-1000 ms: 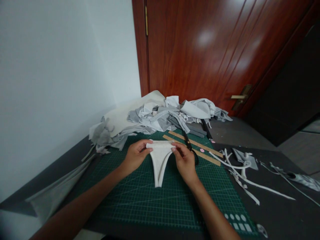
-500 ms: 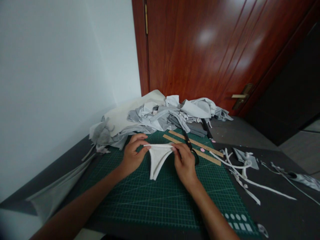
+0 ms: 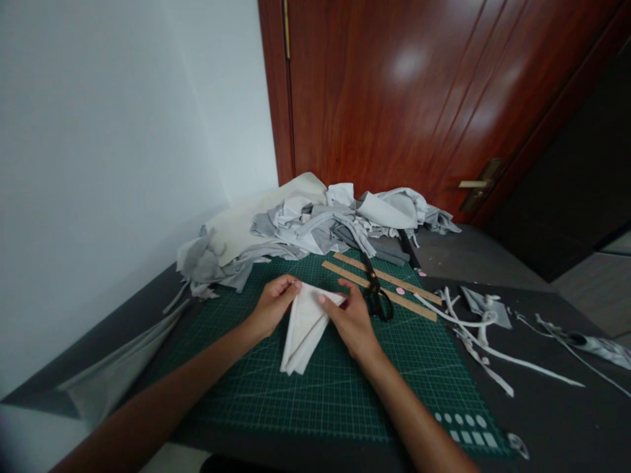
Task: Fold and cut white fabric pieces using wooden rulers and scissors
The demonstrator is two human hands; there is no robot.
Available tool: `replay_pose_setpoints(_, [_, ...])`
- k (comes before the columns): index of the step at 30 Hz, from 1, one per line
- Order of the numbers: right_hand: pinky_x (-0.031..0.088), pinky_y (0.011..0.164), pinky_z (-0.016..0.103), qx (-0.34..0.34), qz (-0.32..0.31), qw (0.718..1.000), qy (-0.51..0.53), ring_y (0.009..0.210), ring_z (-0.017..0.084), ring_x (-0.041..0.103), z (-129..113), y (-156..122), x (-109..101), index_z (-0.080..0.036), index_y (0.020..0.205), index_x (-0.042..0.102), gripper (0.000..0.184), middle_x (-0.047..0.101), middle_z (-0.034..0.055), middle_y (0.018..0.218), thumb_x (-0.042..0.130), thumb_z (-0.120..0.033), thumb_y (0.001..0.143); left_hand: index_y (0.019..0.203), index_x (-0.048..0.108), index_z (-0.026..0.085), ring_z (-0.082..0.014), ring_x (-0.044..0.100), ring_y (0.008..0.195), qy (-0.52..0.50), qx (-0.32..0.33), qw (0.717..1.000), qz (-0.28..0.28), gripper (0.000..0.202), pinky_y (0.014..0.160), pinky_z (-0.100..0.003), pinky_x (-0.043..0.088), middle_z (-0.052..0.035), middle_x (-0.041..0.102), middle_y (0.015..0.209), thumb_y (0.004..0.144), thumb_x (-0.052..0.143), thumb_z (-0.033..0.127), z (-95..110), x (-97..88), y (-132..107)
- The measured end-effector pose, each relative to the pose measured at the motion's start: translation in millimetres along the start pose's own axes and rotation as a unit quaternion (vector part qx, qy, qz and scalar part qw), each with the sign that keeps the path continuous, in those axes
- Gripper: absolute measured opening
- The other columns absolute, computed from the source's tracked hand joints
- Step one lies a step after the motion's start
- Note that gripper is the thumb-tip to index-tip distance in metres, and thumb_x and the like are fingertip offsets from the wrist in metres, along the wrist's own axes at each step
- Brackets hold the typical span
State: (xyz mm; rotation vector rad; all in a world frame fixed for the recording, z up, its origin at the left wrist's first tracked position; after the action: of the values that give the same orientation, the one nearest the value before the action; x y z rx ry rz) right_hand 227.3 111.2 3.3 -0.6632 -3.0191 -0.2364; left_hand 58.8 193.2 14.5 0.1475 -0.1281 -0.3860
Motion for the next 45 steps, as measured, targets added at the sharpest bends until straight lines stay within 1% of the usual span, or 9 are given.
replay_pose_setpoints(4, [0.049, 0.061, 0.032, -0.023, 0.0, 0.999, -0.039, 0.065, 0.019, 0.06, 7.8, 2.1, 3.7, -0.021, 0.101, 0.068, 0.044, 0.068, 0.0003, 0.077, 0.085, -0.045, 0.068, 0.074, 0.058, 0.017, -0.0112, 0.049, 0.06, -0.079, -0.046, 0.996, 0.011, 0.048, 0.057, -0.023, 0.039, 0.0039, 0.054, 0.066, 0.075, 0.077, 0.061, -9.7, -1.6, 0.4])
replay_pose_setpoints(10, [0.055, 0.061, 0.036, 0.052, 0.015, 0.993, 0.107, 0.067, 0.022, 0.065, 12.2, 2.2, 1.3, -0.022, 0.086, 0.065, 0.041, 0.071, 0.0019, 0.074, 0.084, -0.053, 0.069, 0.104, 0.071, 0.015, -0.0211, 0.065, 0.083, -0.04, -0.114, 0.978, -0.169, 0.059, 0.075, -0.03, 0.049, -0.0073, 0.074, 0.098, 0.058, 0.094, 0.043, -12.8, 22.7, -14.8])
replay_pose_setpoints(17, [0.049, 0.062, 0.031, -0.031, 0.039, 0.998, 0.041, 0.064, 0.017, 0.058, -4.9, 12.8, -16.2, -0.021, 0.077, 0.066, 0.037, 0.065, -0.0009, 0.07, 0.081, -0.055, 0.071, 0.079, 0.064, 0.016, -0.0133, 0.054, 0.061, -0.082, -0.115, 0.989, -0.032, 0.051, 0.055, -0.024, 0.039, 0.0006, 0.063, 0.069, 0.065, 0.085, 0.061, -17.3, 5.6, -7.1])
replay_pose_setpoints(23, [0.053, 0.06, 0.032, 0.074, 0.015, 0.995, 0.067, 0.069, 0.021, 0.067, 1.7, 2.1, -1.4, -0.022, 0.11, 0.06, 0.059, 0.073, 0.0023, 0.085, 0.089, -0.044, 0.063, 0.084, 0.057, 0.018, -0.0119, 0.054, 0.062, -0.045, -0.092, 0.991, -0.091, 0.052, 0.054, -0.022, 0.037, 0.0036, 0.06, 0.072, 0.065, 0.085, 0.058, -13.9, 15.7, -10.7])
replay_pose_setpoints(25, [0.056, 0.066, 0.034, 0.053, 0.002, 0.998, 0.034, 0.076, 0.023, 0.069, -1.6, -0.3, 2.1, -0.023, 0.113, 0.06, 0.065, 0.075, 0.0027, 0.089, 0.092, -0.036, 0.058, 0.083, 0.057, 0.018, -0.0121, 0.054, 0.063, -0.03, -0.092, 0.992, -0.086, 0.051, 0.055, -0.022, 0.038, 0.0036, 0.059, 0.073, 0.067, 0.084, 0.058, -12.9, 15.6, -11.8])
replay_pose_setpoints(29, [0.053, 0.067, 0.033, -0.025, -0.024, 0.997, -0.066, 0.075, 0.023, 0.067, -11.3, 4.3, -2.3, -0.021, 0.094, 0.068, 0.038, 0.074, 0.0024, 0.083, 0.085, -0.037, 0.065, 0.088, 0.065, 0.016, -0.0152, 0.059, 0.07, -0.001, -0.11, 0.985, -0.13, 0.051, 0.061, -0.024, 0.043, -0.0014, 0.066, 0.081, 0.065, 0.086, 0.056, -11.3, 11.6, -7.1])
replay_pose_setpoints(35, [0.051, 0.067, 0.033, -0.081, 0.012, 0.994, -0.078, 0.071, 0.021, 0.062, -12.6, 15.8, -18.3, -0.02, 0.087, 0.07, 0.03, 0.071, 0.0018, 0.078, 0.08, -0.044, 0.073, 0.078, 0.065, 0.015, -0.0124, 0.054, 0.062, 0.003, -0.081, 0.994, -0.078, 0.047, 0.057, -0.023, 0.038, 0.0006, 0.062, 0.071, 0.067, 0.083, 0.057, -11.0, -5.9, 6.5])
replay_pose_setpoints(40, [0.059, 0.076, 0.039, 0.043, 0.056, 0.991, 0.117, 0.09, 0.025, 0.071, 9.5, 9.8, -9.4, -0.026, 0.118, 0.057, 0.058, 0.075, 0.0042, 0.101, 0.086, -0.04, 0.069, 0.088, 0.059, 0.018, -0.014, 0.059, 0.067, -0.042, -0.074, 0.994, -0.061, 0.051, 0.06, -0.024, 0.043, -0.0006, 0.066, 0.078, 0.067, 0.083, 0.058, -15.3, 3.8, 0.2])
replay_pose_setpoints(45, [0.062, 0.071, 0.041, 0.182, -0.018, 0.959, 0.216, 0.085, 0.025, 0.075, 21.5, -8.0, 19.4, -0.036, 0.143, 0.034, 0.092, 0.075, 0.0023, 0.105, 0.088, -0.03, 0.068, 0.111, 0.045, 0.025, -0.0153, 0.063, 0.068, -0.089, -0.052, 0.994, -0.046, 0.064, 0.062, -0.025, 0.048, 0.0015, 0.068, 0.086, 0.069, 0.084, 0.052, -13.0, 9.9, -7.2])
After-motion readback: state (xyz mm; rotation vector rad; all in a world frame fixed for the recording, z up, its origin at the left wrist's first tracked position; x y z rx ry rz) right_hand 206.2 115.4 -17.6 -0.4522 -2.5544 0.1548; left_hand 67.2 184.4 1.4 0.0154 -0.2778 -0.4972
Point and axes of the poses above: each hand's wrist, its own y-axis towards the middle knuckle, its own x-axis out of the palm, z = x × y, the point moved 6 cm from there along y, towards the middle knuckle
